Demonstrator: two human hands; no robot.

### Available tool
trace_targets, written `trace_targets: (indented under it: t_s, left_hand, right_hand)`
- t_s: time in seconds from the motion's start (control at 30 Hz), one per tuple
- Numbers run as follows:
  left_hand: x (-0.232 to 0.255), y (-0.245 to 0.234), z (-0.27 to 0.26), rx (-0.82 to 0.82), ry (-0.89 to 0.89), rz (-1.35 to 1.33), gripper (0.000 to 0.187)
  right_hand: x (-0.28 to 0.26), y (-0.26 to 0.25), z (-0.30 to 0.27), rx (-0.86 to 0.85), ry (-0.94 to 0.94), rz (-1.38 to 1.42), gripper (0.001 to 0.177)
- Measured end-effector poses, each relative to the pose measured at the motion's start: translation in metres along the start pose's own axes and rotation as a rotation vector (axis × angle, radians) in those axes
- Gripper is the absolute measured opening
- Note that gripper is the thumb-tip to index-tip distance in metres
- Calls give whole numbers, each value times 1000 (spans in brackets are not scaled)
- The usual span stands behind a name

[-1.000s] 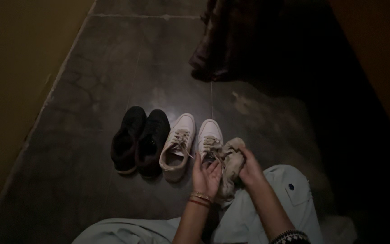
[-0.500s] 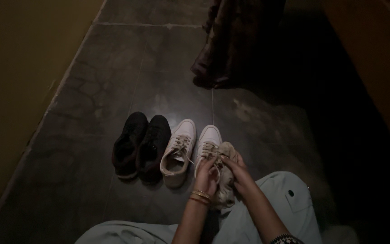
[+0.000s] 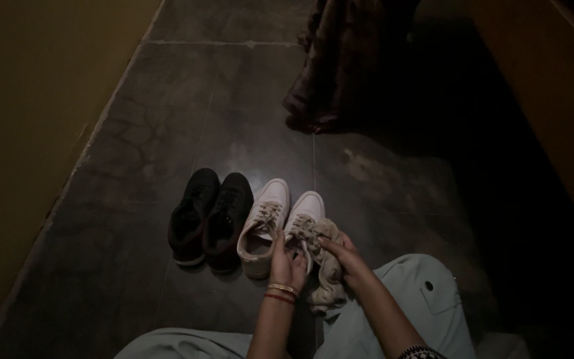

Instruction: The person sits on the floor and wipes a pair of white sneakers with a cloth. They clean the upper, sides, and sole of one shoe, then place it next to the other shoe. A pair of dark shoes is also visible on the floor nearby.

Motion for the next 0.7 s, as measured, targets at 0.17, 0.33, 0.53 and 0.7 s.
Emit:
trace_targets:
  t_s: [0.17, 0.33, 0.53, 0.7]
  left_hand:
    - [-7, -10, 14, -31, -39, -15, 83]
    - [-14, -19, 28, 19, -74, 20, 94]
    - [-18, -25, 34, 101, -55, 22, 97]
    - [-14, -20, 27, 50, -41, -37, 91]
  right_hand:
    - [0, -1, 4, 28, 1, -48, 74]
    - [-2, 2, -1, 25, 7, -34, 74]
    - [-5, 3, -5, 63, 37, -59, 74]
    - [-2, 3, -2, 35, 7, -29, 74]
Point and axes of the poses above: each hand's wrist, its own z-axis towards the middle knuckle, its own y-axis out of the palm, x = y × z, the point moved 2 cm from there along z, towards the middle knuckle, and after that the axes turned 4 degrees about x, right-handed, at the moved point
